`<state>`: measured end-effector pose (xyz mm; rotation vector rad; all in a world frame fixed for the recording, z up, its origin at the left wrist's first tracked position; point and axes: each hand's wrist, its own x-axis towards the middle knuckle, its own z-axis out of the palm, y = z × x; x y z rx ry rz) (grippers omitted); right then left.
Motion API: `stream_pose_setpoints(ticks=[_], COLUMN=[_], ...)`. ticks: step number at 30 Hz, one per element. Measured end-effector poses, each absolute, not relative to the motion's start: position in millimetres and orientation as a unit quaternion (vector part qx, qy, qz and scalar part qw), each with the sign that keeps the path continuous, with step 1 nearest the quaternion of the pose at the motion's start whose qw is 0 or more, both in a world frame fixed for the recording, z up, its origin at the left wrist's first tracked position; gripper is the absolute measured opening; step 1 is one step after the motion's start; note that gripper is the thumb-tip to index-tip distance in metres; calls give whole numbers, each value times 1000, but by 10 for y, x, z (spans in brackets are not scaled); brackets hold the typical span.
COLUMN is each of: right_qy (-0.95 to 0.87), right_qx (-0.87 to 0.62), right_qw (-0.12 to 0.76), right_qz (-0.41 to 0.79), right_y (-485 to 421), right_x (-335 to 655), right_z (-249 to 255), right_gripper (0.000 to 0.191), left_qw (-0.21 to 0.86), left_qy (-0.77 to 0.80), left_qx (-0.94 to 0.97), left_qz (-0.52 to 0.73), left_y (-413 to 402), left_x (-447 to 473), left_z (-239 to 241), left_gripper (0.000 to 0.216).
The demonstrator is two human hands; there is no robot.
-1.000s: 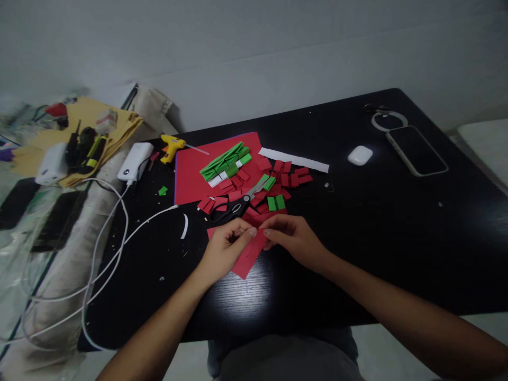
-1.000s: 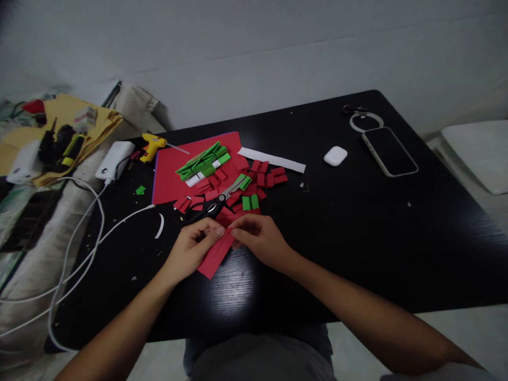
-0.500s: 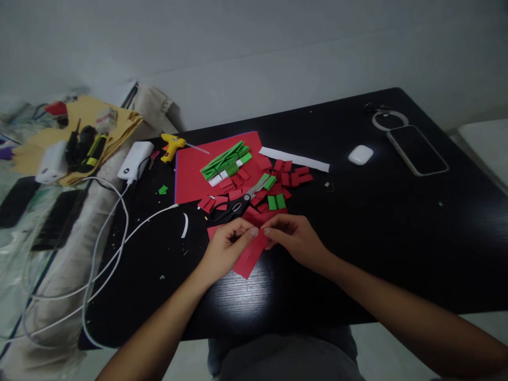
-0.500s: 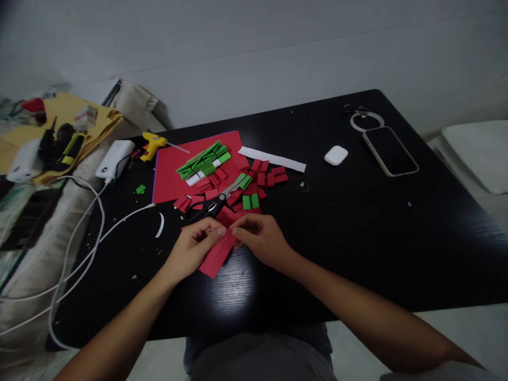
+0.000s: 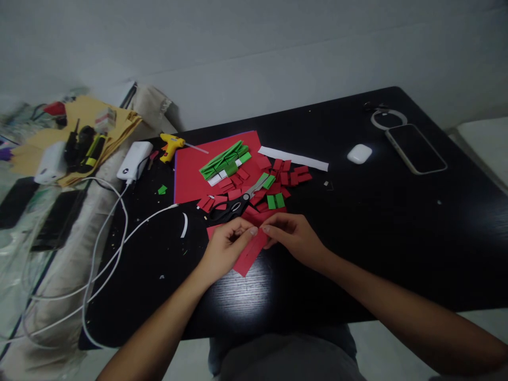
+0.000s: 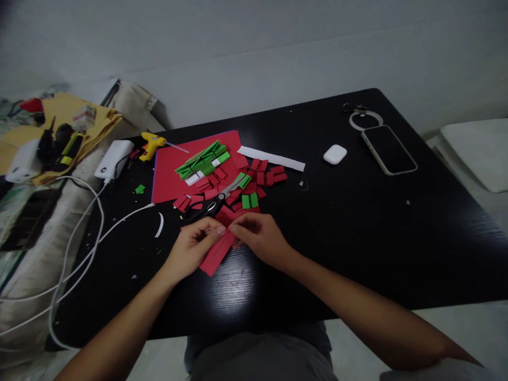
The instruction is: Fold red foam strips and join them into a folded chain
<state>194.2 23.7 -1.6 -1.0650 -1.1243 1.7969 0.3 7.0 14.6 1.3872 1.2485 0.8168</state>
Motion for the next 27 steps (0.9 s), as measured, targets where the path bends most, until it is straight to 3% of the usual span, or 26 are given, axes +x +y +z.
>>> stream_pose_setpoints(ticks=[27], right_qy=[-458], right_qx=[-425], right_qw=[366], right_qz=[689], right_y=[223], right_x=[1948], right_z=[-32], right_gripper=[30], left_qw=[506], left_qy=[522], left_qx=[598], left_qz=[338], left_y=[53], left_x=[-5], left_z=[126], left_gripper=[26])
